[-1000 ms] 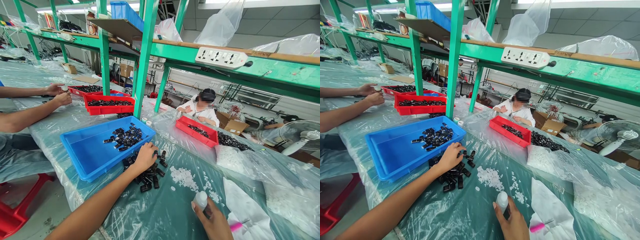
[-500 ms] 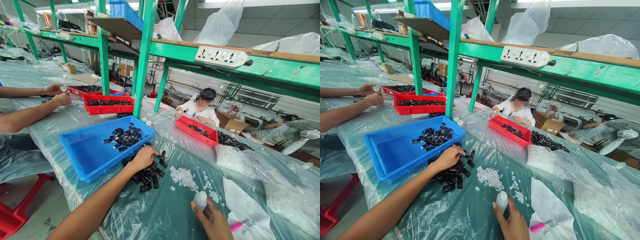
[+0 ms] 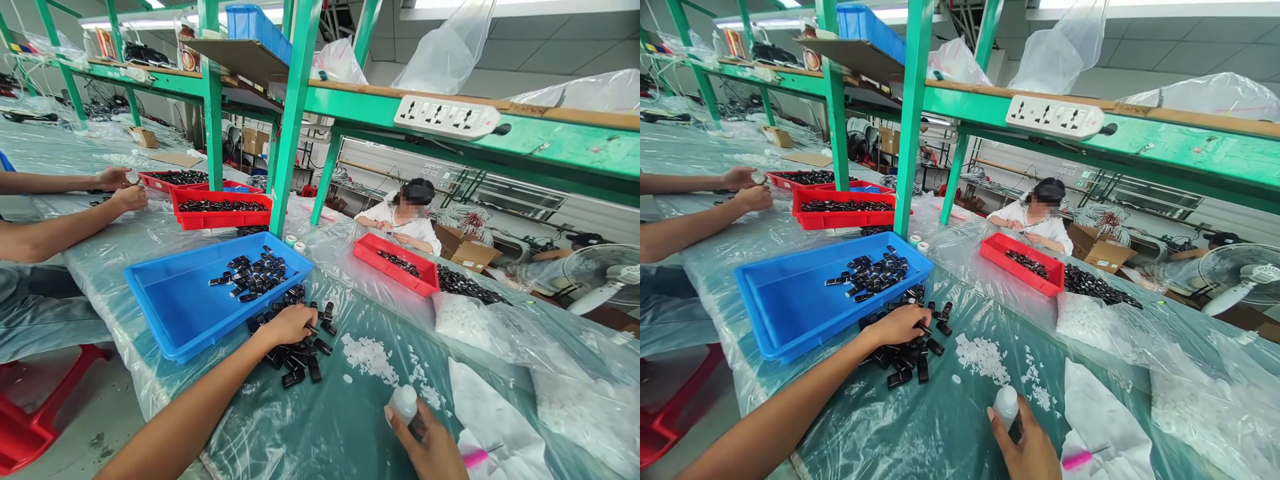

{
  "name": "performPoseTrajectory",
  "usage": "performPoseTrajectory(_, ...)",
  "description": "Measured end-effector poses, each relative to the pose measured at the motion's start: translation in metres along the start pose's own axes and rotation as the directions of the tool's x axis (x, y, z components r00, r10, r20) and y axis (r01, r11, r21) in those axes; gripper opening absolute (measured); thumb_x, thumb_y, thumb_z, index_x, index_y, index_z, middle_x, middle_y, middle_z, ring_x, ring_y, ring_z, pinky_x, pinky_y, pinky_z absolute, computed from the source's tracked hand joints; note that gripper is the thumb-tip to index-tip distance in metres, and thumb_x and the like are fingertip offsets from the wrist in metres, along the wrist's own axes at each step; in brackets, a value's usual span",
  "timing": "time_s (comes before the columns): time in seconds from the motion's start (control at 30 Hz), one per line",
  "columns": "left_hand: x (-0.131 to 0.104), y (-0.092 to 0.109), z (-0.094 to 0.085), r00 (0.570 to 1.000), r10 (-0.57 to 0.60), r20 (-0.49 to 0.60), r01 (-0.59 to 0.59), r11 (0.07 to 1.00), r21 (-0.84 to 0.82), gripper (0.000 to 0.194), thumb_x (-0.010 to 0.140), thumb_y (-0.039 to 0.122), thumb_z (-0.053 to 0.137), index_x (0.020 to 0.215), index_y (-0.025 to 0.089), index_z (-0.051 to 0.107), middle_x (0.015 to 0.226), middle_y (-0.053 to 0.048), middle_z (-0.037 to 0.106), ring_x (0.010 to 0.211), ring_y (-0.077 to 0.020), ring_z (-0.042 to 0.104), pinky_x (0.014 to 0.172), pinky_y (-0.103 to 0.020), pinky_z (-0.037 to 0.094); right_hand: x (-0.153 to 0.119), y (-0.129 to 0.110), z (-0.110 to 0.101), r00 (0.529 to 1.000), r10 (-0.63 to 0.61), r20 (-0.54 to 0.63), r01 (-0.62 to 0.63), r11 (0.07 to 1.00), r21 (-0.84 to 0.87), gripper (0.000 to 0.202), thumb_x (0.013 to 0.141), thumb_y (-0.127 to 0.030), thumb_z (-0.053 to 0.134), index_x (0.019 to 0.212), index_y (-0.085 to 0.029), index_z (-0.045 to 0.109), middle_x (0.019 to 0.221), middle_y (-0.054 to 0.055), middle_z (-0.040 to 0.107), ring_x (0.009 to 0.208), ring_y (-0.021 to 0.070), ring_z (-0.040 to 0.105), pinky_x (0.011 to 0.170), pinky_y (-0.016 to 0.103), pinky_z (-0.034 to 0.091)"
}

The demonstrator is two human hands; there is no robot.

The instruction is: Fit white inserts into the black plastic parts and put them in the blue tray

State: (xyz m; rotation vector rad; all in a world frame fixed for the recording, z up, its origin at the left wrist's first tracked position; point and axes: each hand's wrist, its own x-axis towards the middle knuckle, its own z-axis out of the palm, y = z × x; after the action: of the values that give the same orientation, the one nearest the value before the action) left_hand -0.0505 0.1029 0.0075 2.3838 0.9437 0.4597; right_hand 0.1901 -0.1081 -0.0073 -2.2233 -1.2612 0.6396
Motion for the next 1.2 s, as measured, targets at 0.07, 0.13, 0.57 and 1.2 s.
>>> performPoseTrajectory(0.07, 0.002, 0.004, 0.001, 1.000, -0.018, -0.019, 0.016, 0.994, -0.110, 0.025, 0.076, 0.019, 0.059, 0.100, 0.019, 0.064, 0.094, -0.007, 0.064, 0.086, -0.0230, 0.057, 0.074, -0.031, 0.043, 0.000, 0.001, 0.001, 1.000, 0.002, 0.008, -0.002, 1.000, 0.000, 0.063, 0.073, -0.067, 0.046, 0.112, -0.018, 0.050, 0.099, 0.011, 0.066, 0.089, 0.0286, 0.061, 0.071, 0.032, 0.045)
performPoseTrajectory(0.13, 0.006, 0.009, 0.002, 0.999, -0.026, -0.021, 0.021, 0.972, -0.233, 0.032, 0.082, 0.025, 0.055, 0.111, 0.016, 0.060, 0.099, -0.009, 0.064, 0.082, -0.0204, 0.059, 0.069, -0.028, 0.044, 0.001, 0.002, 0.001, 1.000, -0.006, -0.013, 0.006, 1.000, 0.015, 0.061, 0.072, -0.066, 0.047, 0.110, -0.019, 0.051, 0.099, 0.010, 0.066, 0.088, 0.0286, 0.062, 0.071, 0.032, 0.045)
performPoseTrajectory(0.57, 0.003, 0.028, 0.007, 0.991, -0.019, 0.134, 0.135, 0.168, -0.977, 0.046, 0.075, 0.034, 0.071, 0.113, 0.012, 0.059, 0.094, -0.014, 0.069, 0.069, -0.0126, 0.064, 0.067, -0.024, 0.048, 0.001, 0.003, 0.005, 0.999, -0.027, -0.045, 0.028, 0.999, 0.039, 0.056, 0.073, -0.067, 0.047, 0.105, -0.021, 0.053, 0.096, 0.007, 0.068, 0.090, 0.0272, 0.063, 0.071, 0.029, 0.045)
performPoseTrajectory(1.2, 0.002, 0.019, 0.003, 0.976, -0.157, -0.150, 0.119, 0.966, -0.231, 0.036, 0.082, 0.033, 0.055, 0.116, 0.021, 0.059, 0.098, -0.007, 0.063, 0.073, -0.0181, 0.061, 0.065, -0.028, 0.047, 0.006, 0.015, 0.012, 0.997, -0.007, -0.074, 0.009, 1.000, 0.017, 0.065, 0.071, -0.072, 0.044, 0.111, -0.021, 0.051, 0.100, 0.008, 0.067, 0.090, 0.0268, 0.063, 0.074, 0.030, 0.045)
